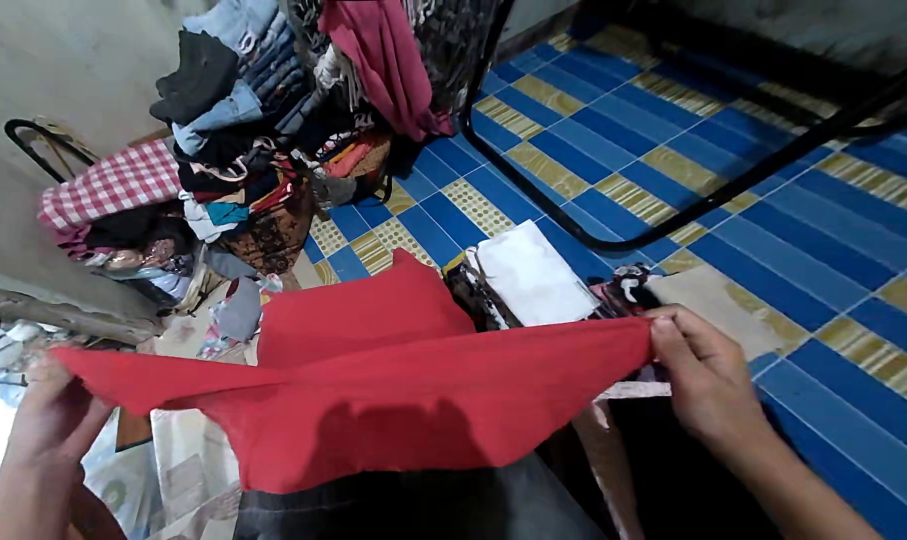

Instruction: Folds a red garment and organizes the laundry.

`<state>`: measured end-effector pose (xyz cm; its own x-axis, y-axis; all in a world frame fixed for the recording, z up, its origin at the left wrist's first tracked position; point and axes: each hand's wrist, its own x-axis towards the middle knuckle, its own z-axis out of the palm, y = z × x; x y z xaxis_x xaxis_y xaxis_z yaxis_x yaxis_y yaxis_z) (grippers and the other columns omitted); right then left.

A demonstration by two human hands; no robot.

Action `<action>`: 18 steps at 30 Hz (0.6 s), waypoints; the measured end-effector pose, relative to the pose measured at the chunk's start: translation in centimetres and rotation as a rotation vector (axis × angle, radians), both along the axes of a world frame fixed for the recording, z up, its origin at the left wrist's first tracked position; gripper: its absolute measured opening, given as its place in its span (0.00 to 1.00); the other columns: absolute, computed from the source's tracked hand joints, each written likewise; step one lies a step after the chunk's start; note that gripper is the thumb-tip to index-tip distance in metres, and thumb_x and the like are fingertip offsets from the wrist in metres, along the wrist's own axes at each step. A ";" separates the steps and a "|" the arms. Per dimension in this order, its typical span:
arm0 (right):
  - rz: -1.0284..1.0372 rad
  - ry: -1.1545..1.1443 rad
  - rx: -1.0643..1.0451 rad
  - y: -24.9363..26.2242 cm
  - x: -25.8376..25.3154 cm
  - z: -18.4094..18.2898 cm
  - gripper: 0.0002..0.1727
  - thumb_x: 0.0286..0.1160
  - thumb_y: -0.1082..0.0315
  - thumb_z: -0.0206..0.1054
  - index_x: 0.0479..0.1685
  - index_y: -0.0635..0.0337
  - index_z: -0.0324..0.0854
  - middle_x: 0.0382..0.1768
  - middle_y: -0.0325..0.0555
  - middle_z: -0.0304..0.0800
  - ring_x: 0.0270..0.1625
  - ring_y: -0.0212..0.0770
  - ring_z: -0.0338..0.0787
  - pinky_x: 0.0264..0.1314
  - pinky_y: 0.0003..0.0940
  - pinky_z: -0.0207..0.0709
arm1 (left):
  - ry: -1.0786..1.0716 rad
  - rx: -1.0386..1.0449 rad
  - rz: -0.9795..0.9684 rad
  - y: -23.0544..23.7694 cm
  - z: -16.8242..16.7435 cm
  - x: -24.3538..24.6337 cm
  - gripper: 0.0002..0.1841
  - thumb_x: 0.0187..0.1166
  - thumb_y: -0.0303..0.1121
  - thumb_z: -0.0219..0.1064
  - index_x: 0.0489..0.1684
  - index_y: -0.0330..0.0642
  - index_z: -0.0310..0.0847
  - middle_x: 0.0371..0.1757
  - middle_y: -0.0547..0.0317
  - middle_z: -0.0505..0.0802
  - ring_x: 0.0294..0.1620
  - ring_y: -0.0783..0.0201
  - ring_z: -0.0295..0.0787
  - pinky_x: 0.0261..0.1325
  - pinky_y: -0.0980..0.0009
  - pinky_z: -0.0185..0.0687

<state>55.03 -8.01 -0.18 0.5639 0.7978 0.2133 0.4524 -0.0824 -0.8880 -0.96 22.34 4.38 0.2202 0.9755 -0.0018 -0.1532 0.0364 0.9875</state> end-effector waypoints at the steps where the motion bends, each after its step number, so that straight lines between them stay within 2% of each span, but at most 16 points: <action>1: 0.005 -0.025 0.010 0.2 -0.3 -0.3 0.18 0.91 0.56 0.47 0.45 0.57 0.78 0.31 0.26 0.79 0.32 0.12 0.79 0.38 0.12 0.75 | 0.032 0.003 -0.017 0.5 -0.6 0.1 0.13 0.92 0.45 0.50 0.45 0.64 0.83 0.41 0.78 0.94 0.42 0.81 0.91 0.46 0.79 0.89; 4: -0.003 -0.069 -0.022 1.8 0.3 -1.8 0.18 0.91 0.56 0.51 0.45 0.61 0.80 0.29 0.32 0.80 0.29 0.18 0.79 0.35 0.17 0.77 | 0.128 -0.035 -0.006 2.1 -2.1 1.4 0.12 0.90 0.46 0.50 0.45 0.65 0.82 0.38 0.79 0.93 0.39 0.80 0.90 0.43 0.77 0.89; 5: -0.030 -0.084 -0.037 2.6 0.8 -2.5 0.17 0.90 0.57 0.55 0.48 0.62 0.80 0.30 0.36 0.81 0.29 0.22 0.79 0.34 0.22 0.77 | 0.171 -0.065 0.017 2.6 -2.3 2.2 0.13 0.91 0.46 0.49 0.45 0.64 0.81 0.36 0.78 0.93 0.38 0.79 0.90 0.41 0.75 0.89; 7: -0.120 -0.145 -0.069 3.8 1.8 -4.0 0.19 0.84 0.61 0.62 0.62 0.68 0.74 0.35 0.51 0.81 0.34 0.40 0.82 0.39 0.40 0.79 | 0.296 -0.126 0.071 3.4 -3.0 3.7 0.14 0.93 0.45 0.46 0.52 0.57 0.78 0.38 0.73 0.91 0.38 0.76 0.90 0.43 0.72 0.89; 8: -0.157 -0.184 -0.118 4.0 2.1 -4.2 0.26 0.81 0.64 0.66 0.71 0.71 0.68 0.45 0.62 0.82 0.43 0.54 0.85 0.48 0.54 0.81 | 0.387 -0.146 0.100 3.7 -3.4 4.3 0.15 0.94 0.44 0.46 0.60 0.53 0.77 0.42 0.70 0.91 0.41 0.75 0.89 0.46 0.70 0.89; 9: -0.163 -0.222 -0.186 3.9 1.9 -3.8 0.34 0.78 0.66 0.70 0.78 0.72 0.60 0.56 0.72 0.80 0.54 0.67 0.84 0.57 0.65 0.78 | 0.497 -0.156 0.104 3.8 -3.7 4.6 0.16 0.94 0.41 0.45 0.68 0.49 0.75 0.51 0.65 0.90 0.48 0.72 0.89 0.53 0.68 0.87; 10: -0.127 -0.265 -0.250 3.7 1.3 -2.9 0.40 0.74 0.66 0.73 0.83 0.71 0.56 0.65 0.77 0.75 0.63 0.74 0.81 0.63 0.72 0.74 | 0.622 -0.150 0.090 3.7 -3.8 4.7 0.18 0.94 0.37 0.47 0.75 0.43 0.71 0.63 0.56 0.89 0.58 0.65 0.87 0.61 0.62 0.82; 11: -0.046 -0.305 -0.291 3.2 0.2 -1.6 0.45 0.71 0.62 0.75 0.85 0.70 0.55 0.71 0.78 0.72 0.69 0.77 0.78 0.66 0.76 0.71 | 0.731 -0.123 0.060 3.1 -3.9 4.7 0.19 0.93 0.32 0.51 0.78 0.35 0.69 0.72 0.44 0.84 0.67 0.54 0.82 0.68 0.51 0.75; 12: 0.065 -0.343 -0.319 2.5 -1.5 -0.1 0.46 0.69 0.55 0.76 0.84 0.68 0.59 0.74 0.75 0.70 0.72 0.75 0.76 0.68 0.75 0.71 | 0.825 -0.070 0.018 1.9 -3.8 4.7 0.20 0.91 0.30 0.55 0.77 0.31 0.69 0.74 0.37 0.81 0.71 0.47 0.80 0.73 0.45 0.73; 13: 0.200 -0.362 -0.332 1.6 -3.7 1.4 0.46 0.68 0.47 0.74 0.83 0.66 0.64 0.76 0.73 0.71 0.75 0.72 0.75 0.70 0.72 0.72 | 0.880 0.006 -0.027 0.1 -3.7 4.8 0.21 0.89 0.31 0.58 0.77 0.31 0.69 0.74 0.35 0.81 0.72 0.45 0.80 0.73 0.43 0.74; 14: 0.352 -0.329 -0.341 0.7 -6.1 2.8 0.45 0.69 0.44 0.74 0.81 0.66 0.68 0.77 0.72 0.71 0.78 0.70 0.74 0.74 0.68 0.71 | 0.894 0.089 -0.074 -2.1 -3.3 5.2 0.22 0.88 0.33 0.60 0.76 0.32 0.70 0.73 0.38 0.83 0.72 0.46 0.81 0.73 0.44 0.76; 16: 0.590 -0.256 -0.341 -0.8 -11.0 4.0 0.41 0.69 0.47 0.77 0.78 0.64 0.74 0.79 0.72 0.70 0.82 0.69 0.70 0.82 0.65 0.66 | 0.880 0.279 -0.175 -7.2 -2.4 7.1 0.24 0.85 0.39 0.61 0.75 0.36 0.73 0.72 0.45 0.85 0.72 0.53 0.82 0.73 0.49 0.79; 18: 0.654 -0.330 -0.335 -1.7 -14.9 2.3 0.40 0.67 0.48 0.78 0.78 0.61 0.75 0.81 0.71 0.69 0.83 0.73 0.68 0.85 0.70 0.58 | 0.894 0.504 -0.288 -12.5 -2.1 9.6 0.22 0.85 0.43 0.60 0.69 0.38 0.80 0.69 0.47 0.87 0.75 0.53 0.80 0.77 0.49 0.75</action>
<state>40.17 -9.67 2.16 -0.0896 0.9957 -0.0222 0.7360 0.0512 -0.6750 8.61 9.83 2.31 0.5611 0.8201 0.1123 0.5839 -0.4882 0.6486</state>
